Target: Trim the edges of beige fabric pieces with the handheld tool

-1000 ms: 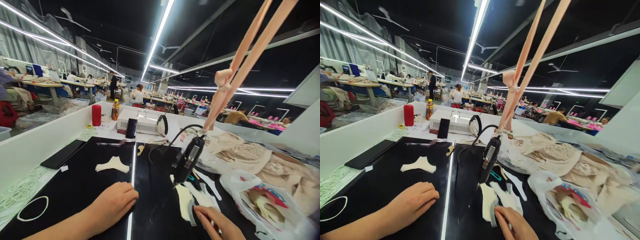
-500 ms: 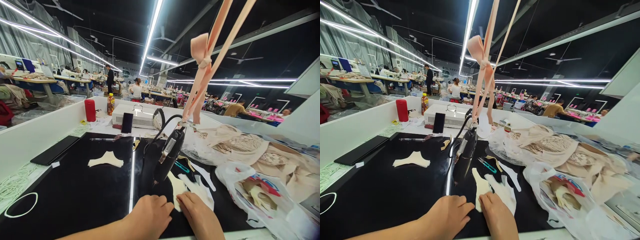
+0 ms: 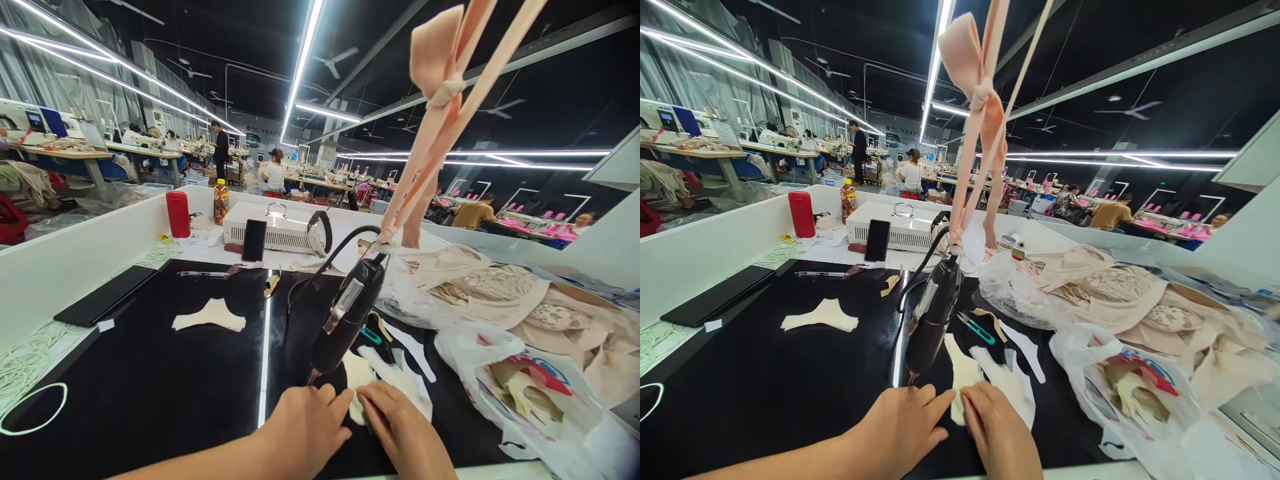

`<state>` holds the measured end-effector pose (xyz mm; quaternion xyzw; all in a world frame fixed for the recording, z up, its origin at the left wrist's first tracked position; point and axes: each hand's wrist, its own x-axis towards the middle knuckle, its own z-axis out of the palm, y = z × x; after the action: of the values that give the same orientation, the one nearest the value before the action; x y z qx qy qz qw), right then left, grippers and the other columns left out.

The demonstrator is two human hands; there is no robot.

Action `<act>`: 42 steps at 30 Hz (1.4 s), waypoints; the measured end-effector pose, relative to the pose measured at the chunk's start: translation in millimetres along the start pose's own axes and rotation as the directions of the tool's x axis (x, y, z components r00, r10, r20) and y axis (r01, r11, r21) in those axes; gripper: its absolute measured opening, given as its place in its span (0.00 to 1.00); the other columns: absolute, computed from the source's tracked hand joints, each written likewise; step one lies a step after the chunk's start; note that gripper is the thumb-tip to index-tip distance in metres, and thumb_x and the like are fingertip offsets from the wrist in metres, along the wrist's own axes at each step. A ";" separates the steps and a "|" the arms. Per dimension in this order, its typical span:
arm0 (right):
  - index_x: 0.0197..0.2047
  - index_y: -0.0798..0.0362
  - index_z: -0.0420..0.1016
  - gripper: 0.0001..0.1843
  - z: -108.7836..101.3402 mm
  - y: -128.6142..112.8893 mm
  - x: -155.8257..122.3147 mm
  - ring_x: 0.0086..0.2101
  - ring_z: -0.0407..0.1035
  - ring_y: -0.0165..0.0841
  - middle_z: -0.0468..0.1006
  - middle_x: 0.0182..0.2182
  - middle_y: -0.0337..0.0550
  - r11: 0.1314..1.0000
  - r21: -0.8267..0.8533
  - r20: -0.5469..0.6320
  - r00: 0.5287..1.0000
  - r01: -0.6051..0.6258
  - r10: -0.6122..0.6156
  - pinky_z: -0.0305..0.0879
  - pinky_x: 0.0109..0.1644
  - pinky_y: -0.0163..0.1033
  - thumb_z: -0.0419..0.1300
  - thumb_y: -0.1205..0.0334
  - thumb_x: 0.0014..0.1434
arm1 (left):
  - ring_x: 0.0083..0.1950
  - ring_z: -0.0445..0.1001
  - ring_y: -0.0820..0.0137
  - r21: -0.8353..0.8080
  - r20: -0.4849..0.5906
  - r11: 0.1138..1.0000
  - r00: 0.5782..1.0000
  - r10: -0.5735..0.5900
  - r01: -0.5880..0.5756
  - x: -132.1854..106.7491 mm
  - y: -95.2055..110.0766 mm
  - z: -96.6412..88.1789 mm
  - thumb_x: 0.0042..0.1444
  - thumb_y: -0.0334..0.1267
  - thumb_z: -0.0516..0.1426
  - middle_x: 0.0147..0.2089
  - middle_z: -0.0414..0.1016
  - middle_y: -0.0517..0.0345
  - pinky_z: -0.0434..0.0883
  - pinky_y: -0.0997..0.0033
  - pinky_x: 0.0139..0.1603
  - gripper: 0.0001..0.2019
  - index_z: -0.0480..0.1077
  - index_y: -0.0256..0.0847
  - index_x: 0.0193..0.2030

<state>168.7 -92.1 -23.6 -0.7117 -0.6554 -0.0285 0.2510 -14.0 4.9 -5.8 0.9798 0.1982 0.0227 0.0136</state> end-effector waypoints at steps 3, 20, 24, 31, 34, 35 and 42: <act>0.40 0.45 0.78 0.15 -0.1 0.7 -0.1 0.38 0.80 0.36 0.81 0.37 0.42 0.999 0.046 0.017 1.000 -0.023 0.022 0.75 0.42 0.38 0.51 0.60 0.72 | 0.37 0.81 0.61 -0.024 -0.043 0.999 0.998 0.038 -0.039 -0.6 -2.1 7.2 0.69 0.51 0.59 0.43 0.78 0.52 0.71 0.68 0.32 0.28 0.60 0.42 0.69; 0.32 0.45 0.82 0.13 -27.0 4.7 32.1 0.28 0.73 0.35 0.83 0.34 0.41 0.895 0.357 -0.023 0.955 -0.268 0.295 0.69 0.33 0.38 0.61 0.47 0.59 | 0.36 0.80 0.60 -0.083 -0.097 0.984 0.984 0.151 -0.160 -3.8 -8.2 -2.5 0.71 0.48 0.55 0.43 0.77 0.52 0.74 0.65 0.31 0.17 0.69 0.40 0.59; 0.33 0.49 0.82 0.17 -33.5 14.5 48.4 0.17 0.65 0.32 0.74 0.17 0.36 0.782 0.495 0.013 0.904 -0.378 0.428 0.62 0.23 0.36 0.64 0.44 0.56 | 0.36 0.80 0.60 -0.087 -0.092 0.984 0.985 0.145 -0.153 -2.6 -8.2 2.7 0.71 0.48 0.55 0.44 0.77 0.53 0.74 0.65 0.32 0.18 0.68 0.41 0.61; 0.37 0.54 0.77 0.18 -37.6 29.2 88.5 0.31 0.78 0.35 0.82 0.32 0.42 0.515 0.816 -0.066 0.841 -0.264 0.536 0.73 0.31 0.38 0.67 0.45 0.60 | 0.34 0.80 0.60 -0.046 -0.094 0.988 0.986 0.140 -0.145 -2.4 -9.6 5.6 0.71 0.49 0.54 0.45 0.77 0.54 0.72 0.65 0.28 0.17 0.68 0.42 0.59; 0.40 0.54 0.74 0.17 -45.6 25.8 102.9 0.43 0.78 0.37 0.82 0.42 0.44 0.461 0.883 -0.217 0.793 -0.090 0.570 0.76 0.45 0.45 0.66 0.47 0.63 | 0.33 0.79 0.62 -0.015 -0.089 0.988 0.984 0.152 -0.154 -3.9 -8.8 0.9 0.72 0.48 0.53 0.44 0.77 0.54 0.71 0.66 0.27 0.14 0.69 0.41 0.55; 0.41 0.52 0.74 0.18 -49.6 22.4 105.1 0.44 0.78 0.37 0.81 0.43 0.43 0.454 0.890 -0.265 0.774 -0.032 0.575 0.75 0.47 0.44 0.66 0.46 0.63 | 0.33 0.79 0.62 -0.005 -0.084 0.988 0.985 0.153 -0.154 -3.8 -8.2 -0.6 0.72 0.47 0.53 0.43 0.77 0.54 0.71 0.66 0.27 0.14 0.69 0.41 0.54; 0.36 0.47 0.73 0.17 -72.2 -23.1 65.8 0.27 0.67 0.30 0.71 0.26 0.35 0.469 0.880 -0.341 0.792 0.079 0.506 0.68 0.32 0.34 0.58 0.42 0.67 | 0.41 0.81 0.58 -0.120 -0.082 0.979 0.984 0.157 -0.167 -5.4 -11.2 -6.3 0.68 0.39 0.58 0.43 0.79 0.49 0.75 0.64 0.38 0.09 0.75 0.40 0.50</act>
<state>176.7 -59.8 71.0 -0.5266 -0.3738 0.1278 0.7528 -23.7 13.3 -0.1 0.9884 0.1162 0.0715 0.0668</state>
